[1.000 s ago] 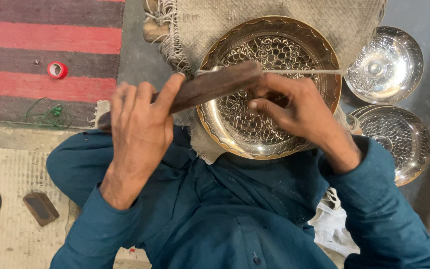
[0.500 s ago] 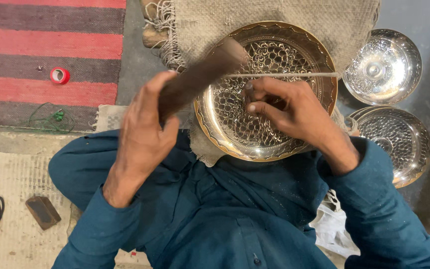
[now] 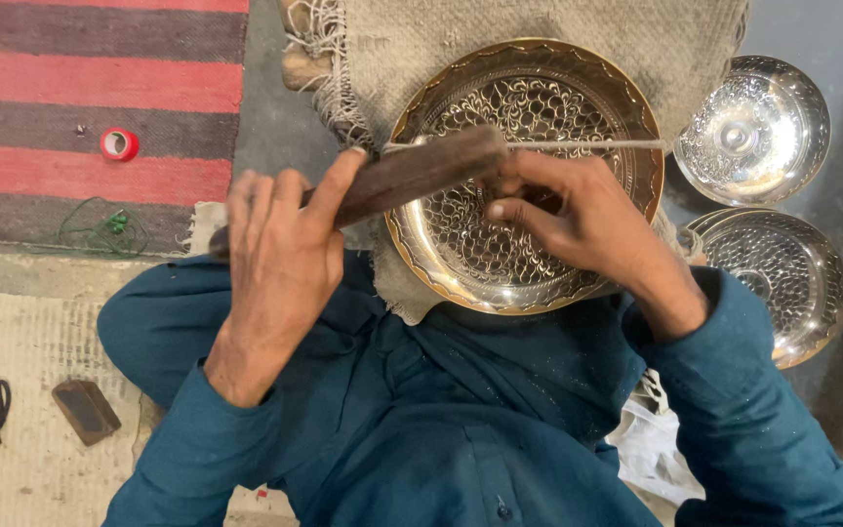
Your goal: The person sits cross-legged on the floor with an engraved brass tray resting on a cloth cushion on their lap. They hold a small punch against the tray's surface with one hand and strike it with a wooden mallet in the other hand, repeatedly repositioning the punch to work the decorative pattern, and occasionally wipe the tray with their hand.
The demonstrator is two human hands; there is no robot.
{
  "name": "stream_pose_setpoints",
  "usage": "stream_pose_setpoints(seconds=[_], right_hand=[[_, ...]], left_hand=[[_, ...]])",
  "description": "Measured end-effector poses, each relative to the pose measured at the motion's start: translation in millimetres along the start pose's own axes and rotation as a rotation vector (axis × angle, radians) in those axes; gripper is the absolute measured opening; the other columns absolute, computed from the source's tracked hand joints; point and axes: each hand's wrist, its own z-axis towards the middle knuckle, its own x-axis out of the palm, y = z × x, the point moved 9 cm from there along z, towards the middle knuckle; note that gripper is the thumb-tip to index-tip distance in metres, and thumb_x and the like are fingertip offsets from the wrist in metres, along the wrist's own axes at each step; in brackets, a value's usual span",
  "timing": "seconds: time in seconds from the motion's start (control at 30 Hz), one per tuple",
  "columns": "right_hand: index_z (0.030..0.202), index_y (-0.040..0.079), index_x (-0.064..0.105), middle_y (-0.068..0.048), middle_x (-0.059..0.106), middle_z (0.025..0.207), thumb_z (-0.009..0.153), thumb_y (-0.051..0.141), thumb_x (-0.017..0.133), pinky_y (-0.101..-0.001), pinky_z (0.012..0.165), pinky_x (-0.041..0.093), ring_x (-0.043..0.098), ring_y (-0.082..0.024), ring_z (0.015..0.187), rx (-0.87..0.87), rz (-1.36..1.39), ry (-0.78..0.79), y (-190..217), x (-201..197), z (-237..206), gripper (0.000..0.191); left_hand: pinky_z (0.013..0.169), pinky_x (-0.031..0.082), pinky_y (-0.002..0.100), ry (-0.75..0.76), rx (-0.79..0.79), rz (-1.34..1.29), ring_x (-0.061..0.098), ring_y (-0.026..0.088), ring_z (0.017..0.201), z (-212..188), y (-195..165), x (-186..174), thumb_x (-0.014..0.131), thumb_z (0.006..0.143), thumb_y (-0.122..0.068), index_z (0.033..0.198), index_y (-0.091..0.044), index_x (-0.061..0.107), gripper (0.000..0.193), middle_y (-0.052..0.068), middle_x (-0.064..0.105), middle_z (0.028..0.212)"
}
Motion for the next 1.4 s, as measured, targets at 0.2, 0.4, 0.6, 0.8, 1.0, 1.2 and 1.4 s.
stream_pose_setpoints(seconds=[0.2,0.4,0.6,0.8,1.0,1.2,1.4], right_hand=[[0.112,0.009,0.07,-0.003,0.078,0.088,0.094,0.015,0.073,-0.0299,0.051,0.054,0.068,-0.013,0.058,0.045,-0.024,-0.001,-5,0,-3,0.019],[0.124,0.004,0.066,-0.01,0.075,0.107,0.101,0.009,0.066,-0.0292,0.088,0.064,0.076,-0.015,0.099,-0.071,0.307,-0.03,11,-11,-10,0.024],[0.123,0.0,0.064,-0.012,0.077,0.104,0.095,0.006,0.07,-0.031,0.083,0.062,0.078,-0.018,0.098,-0.081,0.058,-0.087,17,-17,-12,0.029],[0.122,0.0,0.065,-0.013,0.077,0.104,0.093,0.007,0.073,-0.0326,0.083,0.061,0.078,-0.021,0.096,-0.066,0.032,-0.089,13,-16,-14,0.031],[0.115,0.006,0.07,-0.006,0.08,0.104,0.095,0.012,0.071,-0.03,0.063,0.061,0.076,-0.014,0.078,-0.03,0.007,-0.028,-1,-7,-10,0.02],[0.116,0.01,0.07,-0.005,0.079,0.097,0.093,0.015,0.073,-0.0314,0.055,0.058,0.073,-0.016,0.066,0.134,0.003,-0.028,-15,-5,-12,0.025],[0.116,0.004,0.066,-0.007,0.077,0.099,0.098,0.01,0.071,-0.0297,0.075,0.061,0.077,-0.016,0.089,-0.056,0.093,-0.125,7,-17,-15,0.02]], left_hand=[[0.09,0.046,0.05,0.032,-0.022,-0.031,0.057,0.037,0.095,-4,3,4,0.07,0.08,0.003,0.149,-0.02,0.054,0.075,0.015,0.054,0.095],[0.091,0.052,0.052,0.009,-0.173,-0.569,0.063,0.048,0.115,-15,19,9,0.063,0.083,0.004,0.149,-0.012,0.043,0.071,0.024,0.065,0.124],[0.08,0.053,0.049,0.144,-0.292,-0.651,0.067,0.05,0.103,-27,19,33,0.063,0.081,0.002,0.145,-0.011,0.043,0.069,0.025,0.069,0.118],[0.091,0.055,0.048,0.062,-0.186,-0.713,0.065,0.049,0.12,-12,12,20,0.06,0.083,0.005,0.153,-0.011,0.039,0.075,0.024,0.066,0.132],[0.088,0.05,0.051,0.264,-0.097,-0.063,0.065,0.039,0.099,0,6,18,0.069,0.088,0.002,0.155,-0.026,0.048,0.075,0.019,0.063,0.101],[0.083,0.047,0.054,0.095,-0.038,-0.159,0.061,0.042,0.096,3,2,2,0.073,0.08,0.0,0.15,-0.021,0.05,0.077,0.016,0.058,0.1],[0.089,0.051,0.052,0.063,-0.134,-0.41,0.064,0.046,0.109,-6,15,1,0.065,0.082,0.007,0.15,-0.017,0.047,0.075,0.02,0.065,0.119]])
